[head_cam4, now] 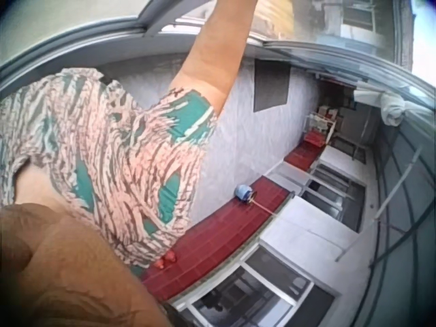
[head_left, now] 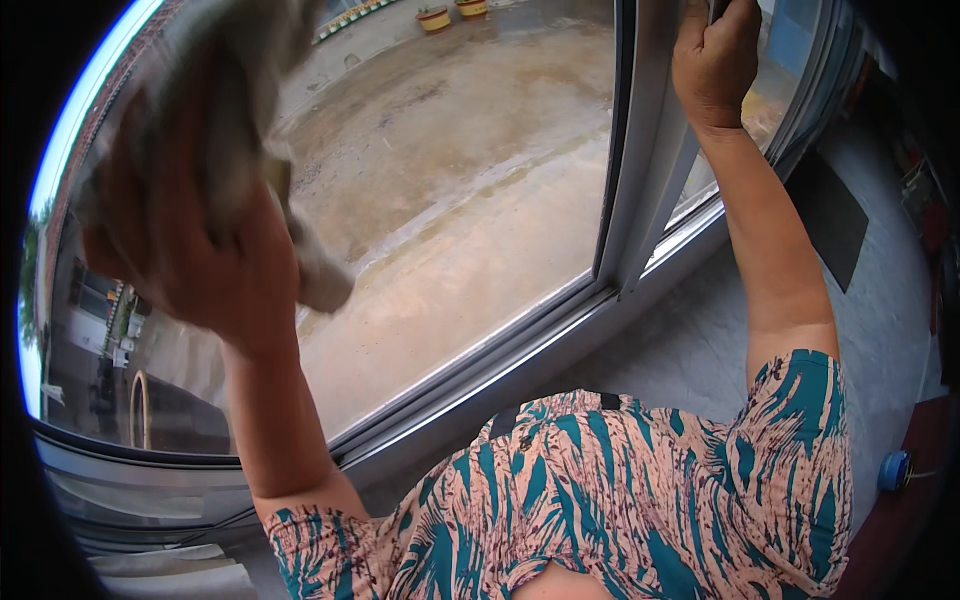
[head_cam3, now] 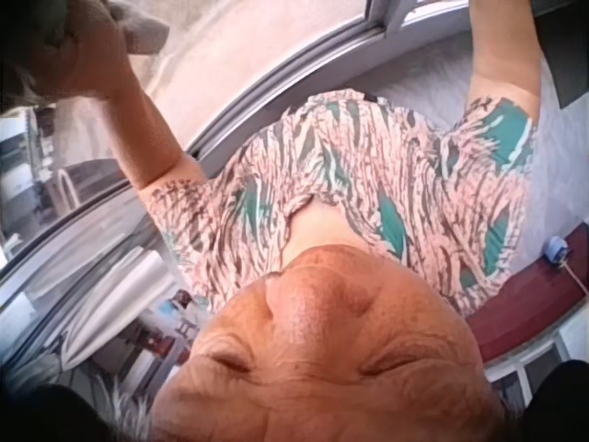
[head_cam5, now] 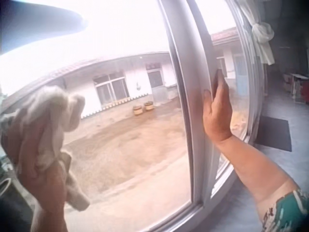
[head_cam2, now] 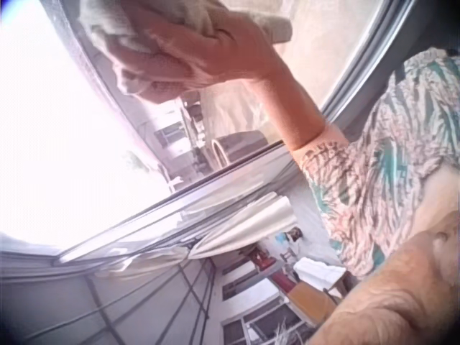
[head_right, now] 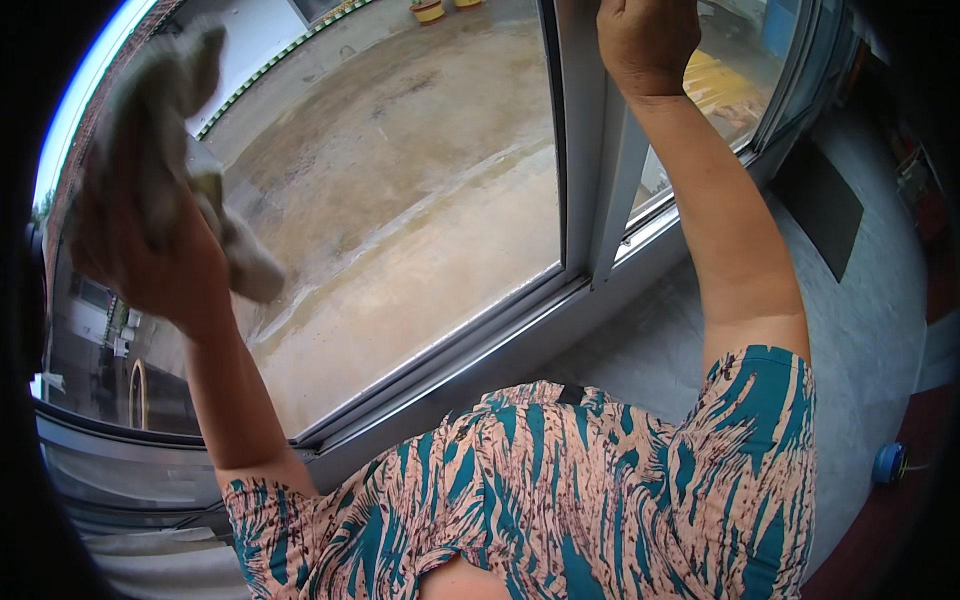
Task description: The person wipes a glass window and its frame using a cloth, reaching various parts of the glass. The person pulls a curtain aside and wipes the surface underneath.
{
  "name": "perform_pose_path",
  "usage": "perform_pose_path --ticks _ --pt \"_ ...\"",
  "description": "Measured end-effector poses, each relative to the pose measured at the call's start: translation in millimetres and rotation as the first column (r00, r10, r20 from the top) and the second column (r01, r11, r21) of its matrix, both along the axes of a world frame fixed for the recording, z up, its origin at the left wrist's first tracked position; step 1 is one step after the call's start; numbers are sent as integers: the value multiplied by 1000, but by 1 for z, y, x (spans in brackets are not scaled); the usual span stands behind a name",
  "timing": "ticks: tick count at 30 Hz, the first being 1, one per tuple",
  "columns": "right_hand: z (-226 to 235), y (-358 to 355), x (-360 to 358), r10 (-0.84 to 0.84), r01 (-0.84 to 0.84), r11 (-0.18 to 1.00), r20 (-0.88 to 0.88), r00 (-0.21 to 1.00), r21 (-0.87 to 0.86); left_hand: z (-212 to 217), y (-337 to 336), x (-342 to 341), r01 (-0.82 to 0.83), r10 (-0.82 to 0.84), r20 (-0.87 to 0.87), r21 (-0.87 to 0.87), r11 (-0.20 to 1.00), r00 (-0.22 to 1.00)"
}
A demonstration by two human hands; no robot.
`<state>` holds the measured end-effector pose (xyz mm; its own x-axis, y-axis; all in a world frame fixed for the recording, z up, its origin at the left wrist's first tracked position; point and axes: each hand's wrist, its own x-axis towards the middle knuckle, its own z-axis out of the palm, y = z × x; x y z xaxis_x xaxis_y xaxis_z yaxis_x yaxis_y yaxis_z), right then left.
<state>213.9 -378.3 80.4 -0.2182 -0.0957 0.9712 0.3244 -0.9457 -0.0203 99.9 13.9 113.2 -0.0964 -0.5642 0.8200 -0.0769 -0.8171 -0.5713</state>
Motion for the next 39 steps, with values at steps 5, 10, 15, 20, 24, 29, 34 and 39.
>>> perform_pose_path --ticks 5,10,15,20,24,29,34,39 --pt "5 1 6 -13 14 999 24 1000 -33 35 -88 63 278 -265 404 28 960 875" --pt "5 -1 2 -17 17 999 -10 1000 -30 -78 -125 33 196 -226 -275 -133 972 934" --pt "0 -3 8 -28 28 1000 2 1000 -9 -256 -110 23 150 14 -593 227 962 805" --pt "-3 -6 8 16 -16 1000 -27 999 23 -374 -56 -5 165 136 -716 334 928 685" --pt "-8 -15 2 5 -2 999 -78 997 34 -384 -21 -26 222 59 -803 233 947 593" --pt "-3 -3 17 -108 97 991 111 988 97 -379 38 -58 216 106 -862 241 946 495" --pt "-12 -19 -7 27 -26 999 -12 1000 44 -306 43 -74 134 68 -812 178 975 579" --pt "-23 -27 -2 -21 21 1000 0 1000 13 -162 22 -51 62 -19 -467 77 995 884"
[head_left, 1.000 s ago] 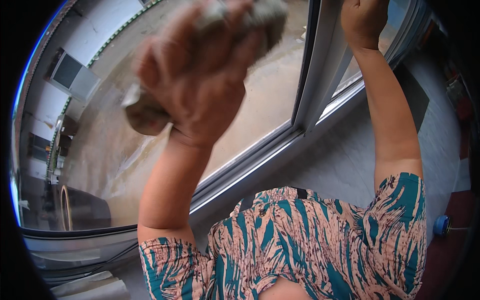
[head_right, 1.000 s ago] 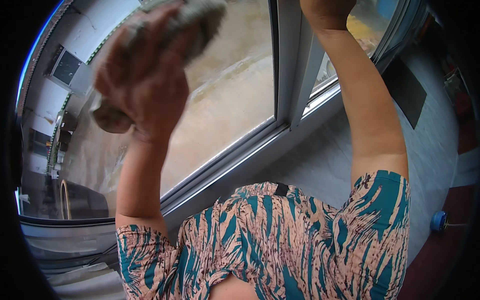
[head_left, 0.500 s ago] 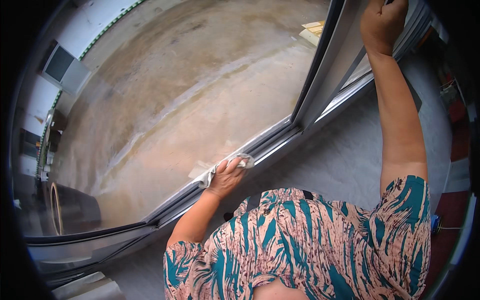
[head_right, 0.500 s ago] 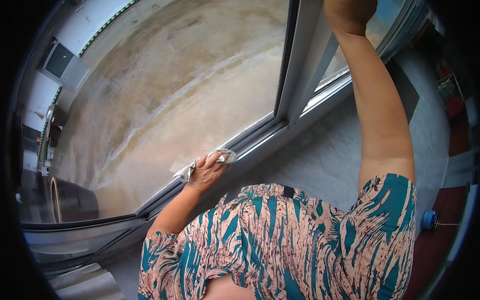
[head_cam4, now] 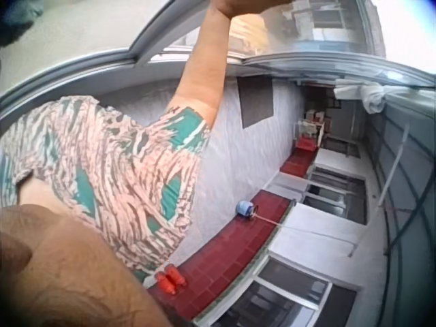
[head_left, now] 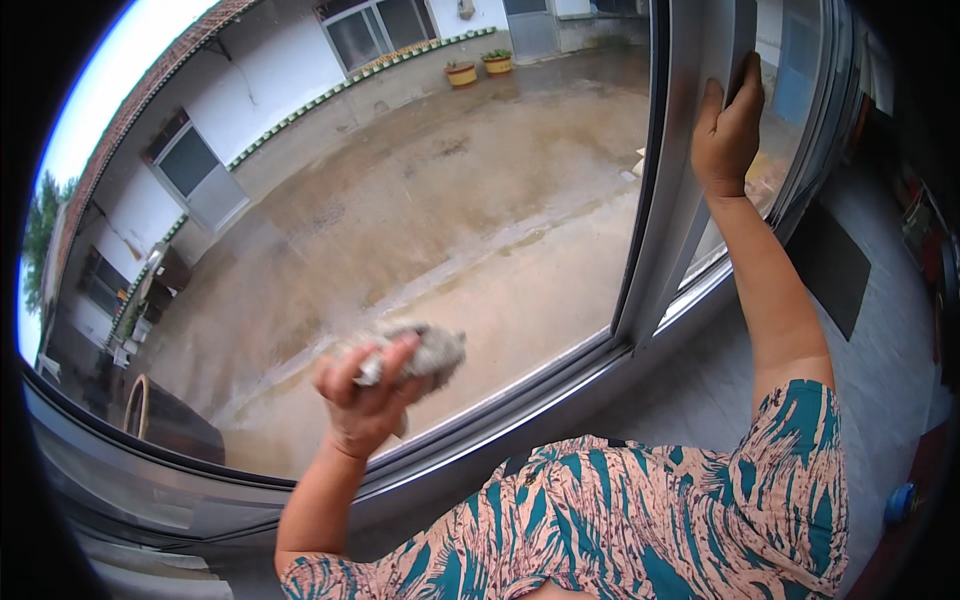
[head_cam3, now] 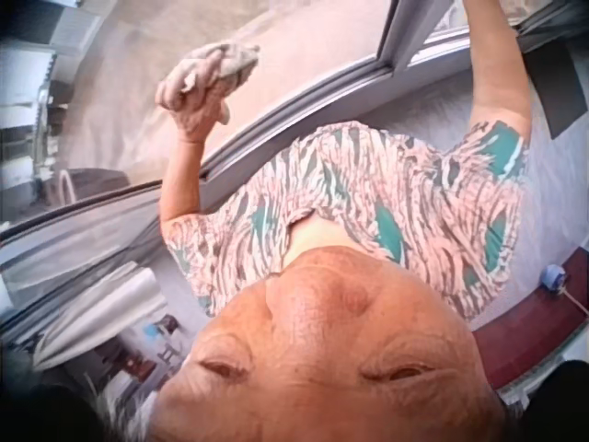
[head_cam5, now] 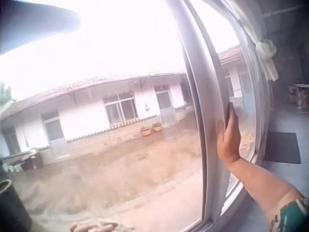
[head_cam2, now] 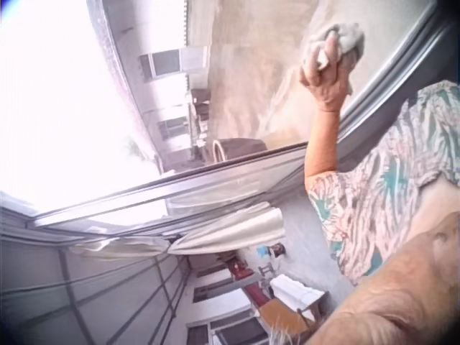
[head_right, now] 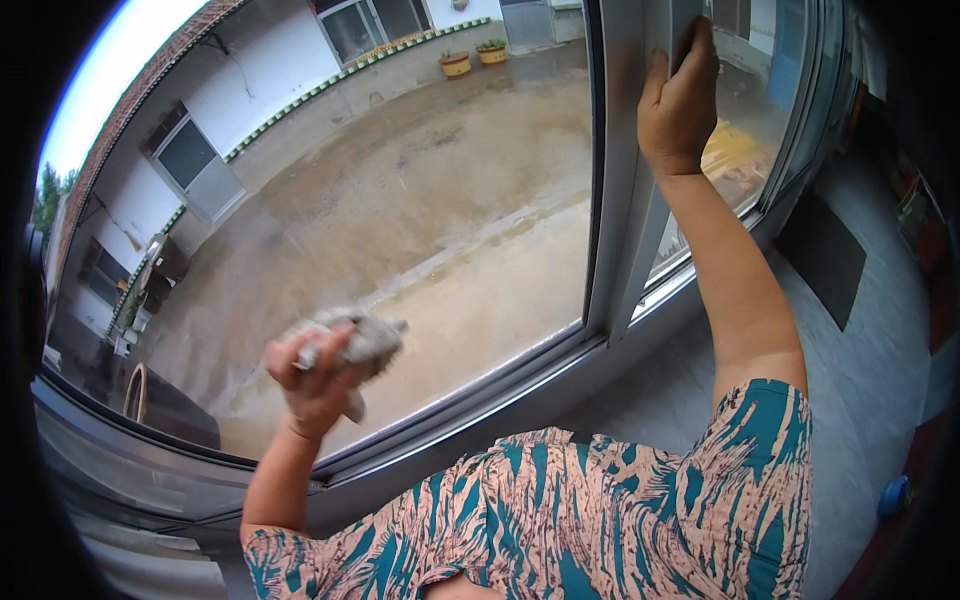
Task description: The person wipes a glass window and its frame using a cloth, reaching various parts of the glass. The person pulls a curtain aside and wipes the surface underneath.
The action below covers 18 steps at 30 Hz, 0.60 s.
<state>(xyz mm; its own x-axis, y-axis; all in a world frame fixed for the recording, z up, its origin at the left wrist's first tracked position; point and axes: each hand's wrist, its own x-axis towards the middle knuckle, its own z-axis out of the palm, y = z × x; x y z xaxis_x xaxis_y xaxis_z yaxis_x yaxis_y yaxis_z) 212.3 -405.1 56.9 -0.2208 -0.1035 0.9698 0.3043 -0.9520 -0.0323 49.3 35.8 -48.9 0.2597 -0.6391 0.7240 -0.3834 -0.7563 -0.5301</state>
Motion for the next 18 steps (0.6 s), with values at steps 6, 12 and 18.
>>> perform_pose_path --ticks 6,12,18 --pt "9 12 2 5 0 998 -75 997 63 184 -36 32 206 -100 459 -187 961 883" --pt "9 25 -15 92 -81 995 -202 975 61 216 -105 77 198 -26 459 -333 922 888" --pt "-23 71 -83 85 -118 991 -392 916 -61 135 -119 90 249 -235 97 -170 953 967"
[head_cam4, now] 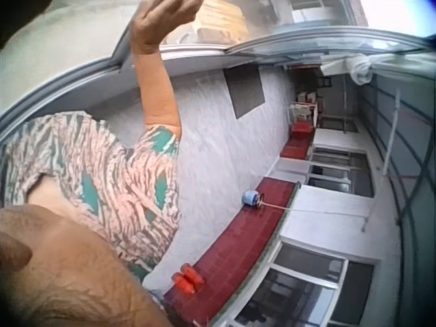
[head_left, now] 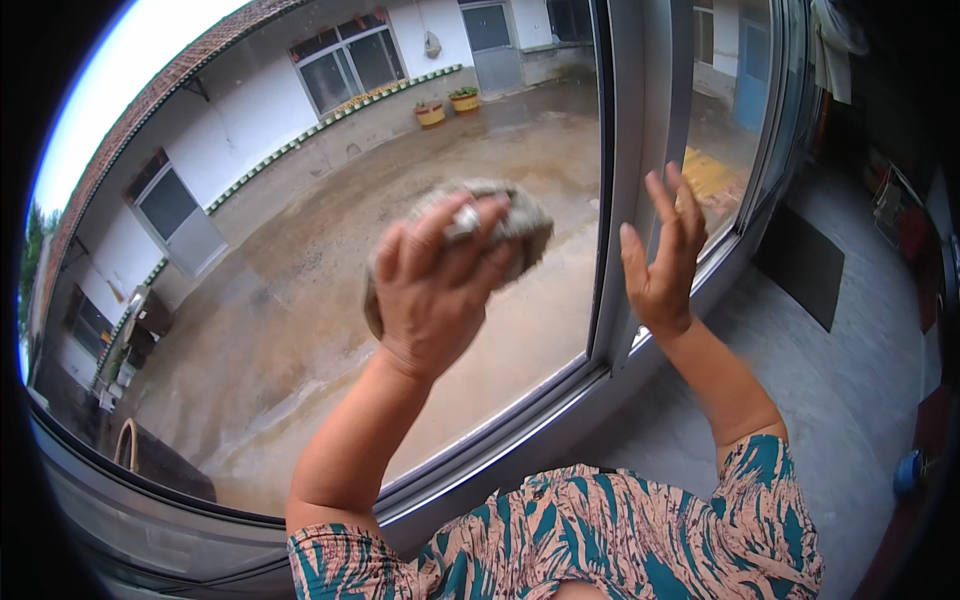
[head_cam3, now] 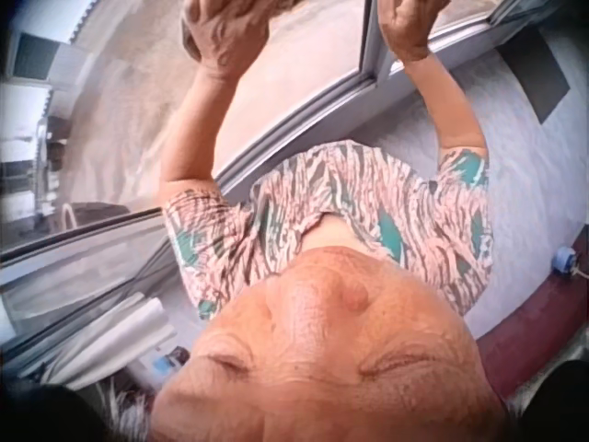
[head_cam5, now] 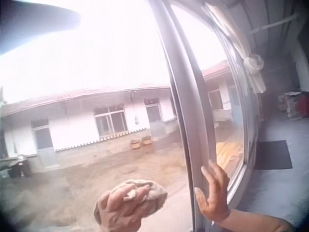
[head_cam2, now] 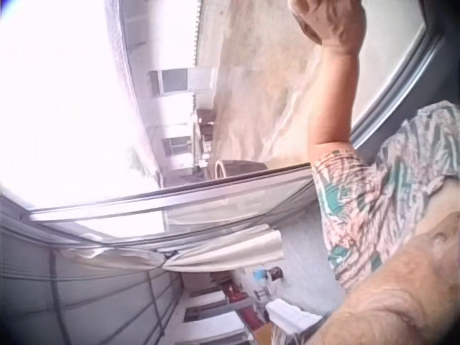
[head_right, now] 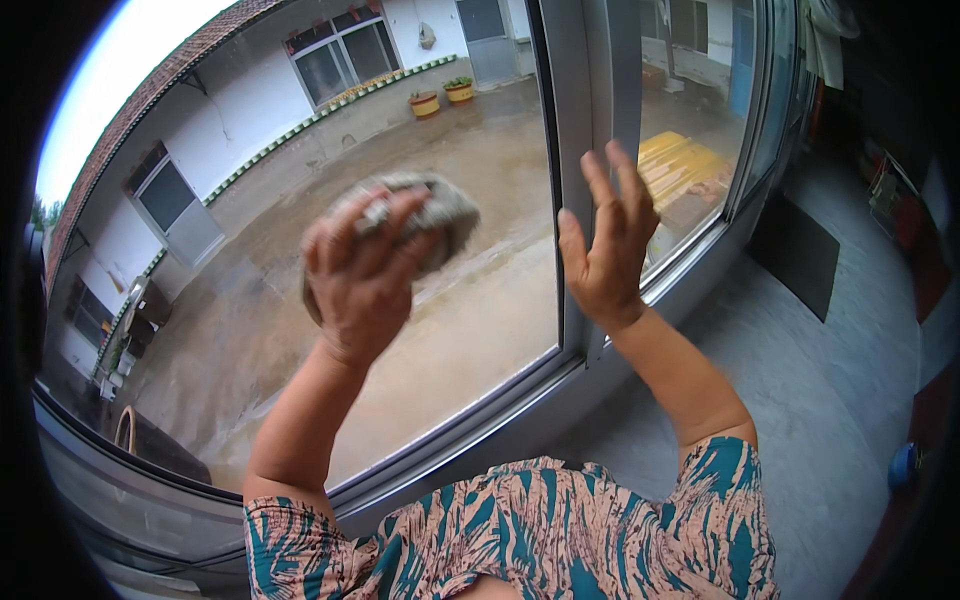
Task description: The person wipes a glass window and its frame using a cloth, reaching various parts of the glass. The person pulls a curtain aside and wipes the surface underneath.
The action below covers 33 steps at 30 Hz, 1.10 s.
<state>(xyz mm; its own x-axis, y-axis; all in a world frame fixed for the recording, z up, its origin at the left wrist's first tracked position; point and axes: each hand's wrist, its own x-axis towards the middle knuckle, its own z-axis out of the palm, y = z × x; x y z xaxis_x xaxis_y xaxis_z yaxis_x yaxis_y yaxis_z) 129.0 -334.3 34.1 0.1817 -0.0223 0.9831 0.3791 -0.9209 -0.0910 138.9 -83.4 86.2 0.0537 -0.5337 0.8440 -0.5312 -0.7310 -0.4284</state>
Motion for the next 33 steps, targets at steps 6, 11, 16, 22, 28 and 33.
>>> perform_pose_path --ticks 6,11,16,22,28,33 --pt "-75 33 -39 262 -268 963 -336 905 28 -156 21 -11 -39 131 -213 386 922 968" --pt "-113 42 -57 350 -363 925 -623 699 112 -253 45 -17 120 103 -436 454 883 894" --pt "-156 39 -68 412 -449 874 -775 479 188 -304 85 -38 181 178 -563 522 833 807" --pt "-178 47 -72 418 -516 833 -838 351 199 -324 152 -80 198 298 -633 592 782 715" --pt "-201 62 -71 430 -581 783 -869 245 223 -306 202 -134 98 385 -818 466 880 428" --pt "-174 117 -73 564 -613 651 -826 -6 449 -229 146 -128 -156 -316 -878 -391 907 359"
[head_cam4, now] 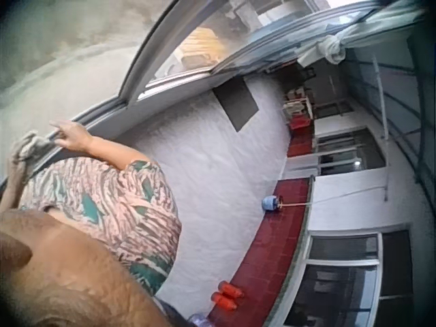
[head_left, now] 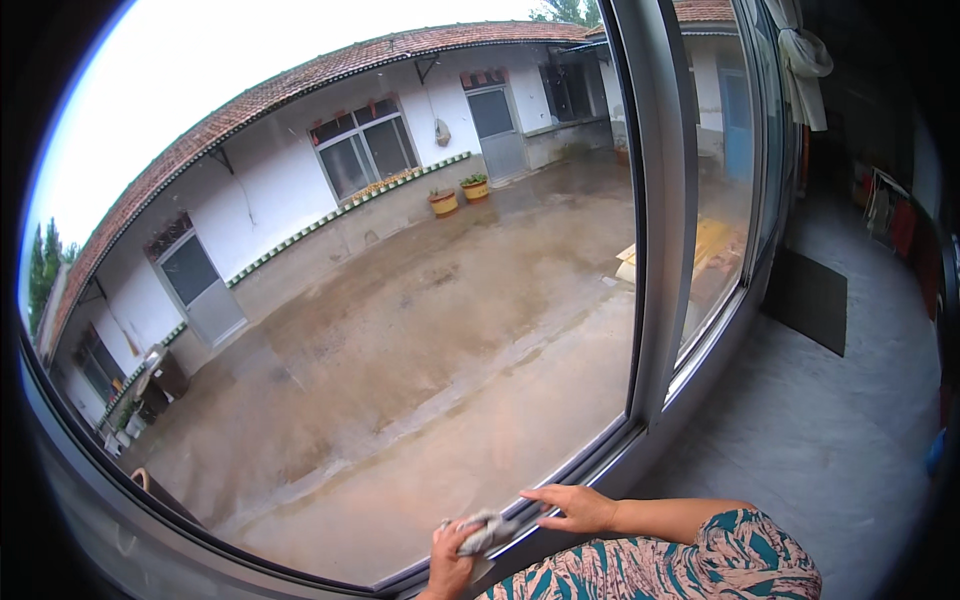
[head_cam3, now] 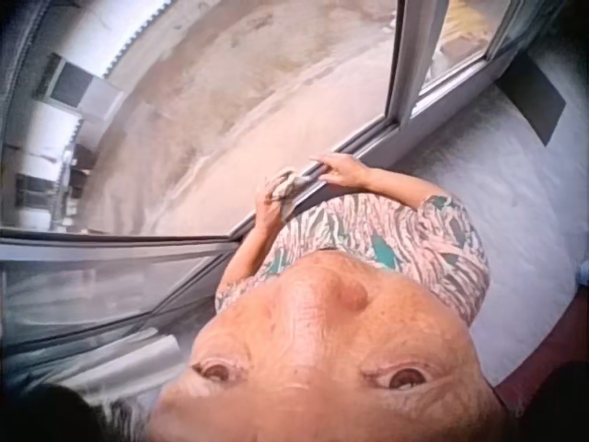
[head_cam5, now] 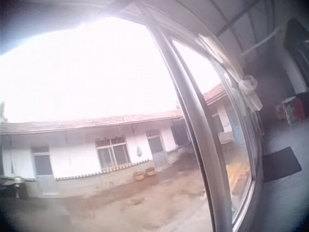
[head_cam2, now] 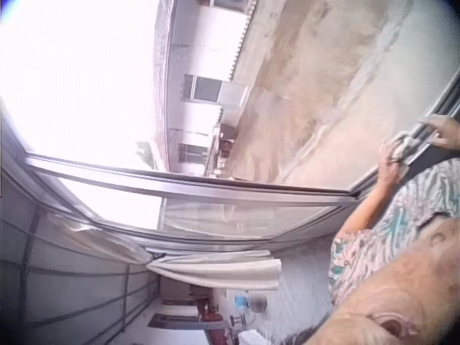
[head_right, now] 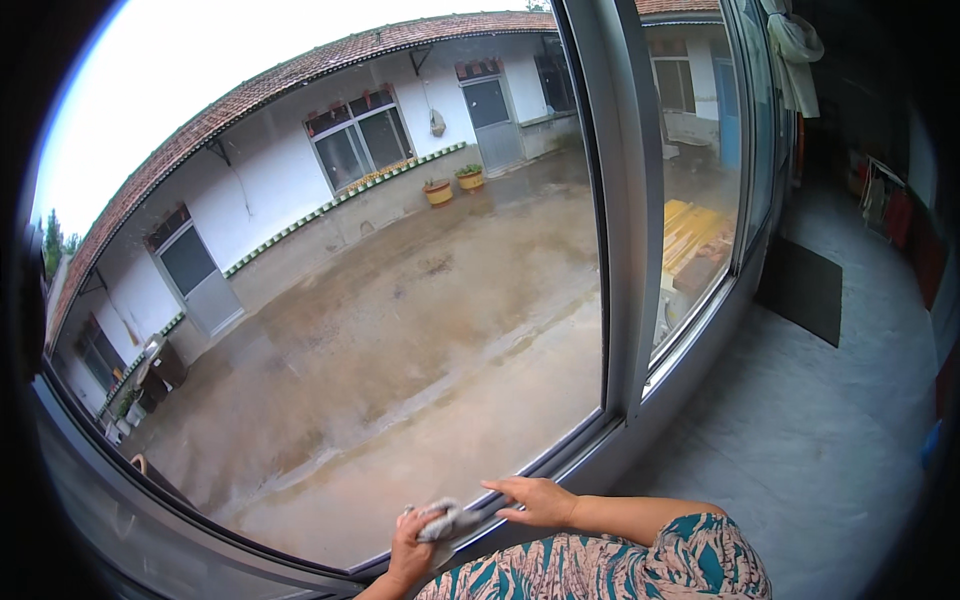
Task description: The person wipes a glass window and its frame using a cloth, reaching various parts of the glass. The person pulls a curtain aside and wipes the surface underneath.
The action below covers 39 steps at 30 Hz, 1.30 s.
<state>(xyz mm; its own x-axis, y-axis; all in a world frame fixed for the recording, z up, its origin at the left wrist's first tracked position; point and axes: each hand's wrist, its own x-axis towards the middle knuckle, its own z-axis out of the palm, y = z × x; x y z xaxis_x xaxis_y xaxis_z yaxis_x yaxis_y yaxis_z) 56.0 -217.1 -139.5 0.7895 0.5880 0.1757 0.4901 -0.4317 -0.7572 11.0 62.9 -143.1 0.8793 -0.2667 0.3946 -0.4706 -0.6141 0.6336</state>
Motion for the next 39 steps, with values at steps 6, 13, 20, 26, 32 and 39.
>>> perform_pose_path --ticks 6,13,20,26,32,39 --pt "69 50 -9 -41 -131 896 374 927 423 76 -61 19 -291 -520 -424 -901 320 741" --pt "117 22 17 -282 -32 941 835 472 336 135 -69 9 288 -755 -180 -849 443 631" --pt "236 -52 116 -829 174 553 559 15 815 132 -44 -3 397 -728 -166 -747 533 665" --pt "236 -25 168 -902 358 378 427 -66 854 121 -15 -15 310 -472 -52 -691 653 880" --pt "199 107 92 -301 256 914 949 -96 315 136 43 -38 82 154 243 -744 663 958" --pt "264 94 110 145 138 986 893 -427 -94 165 81 -62 -532 718 671 -547 646 182"
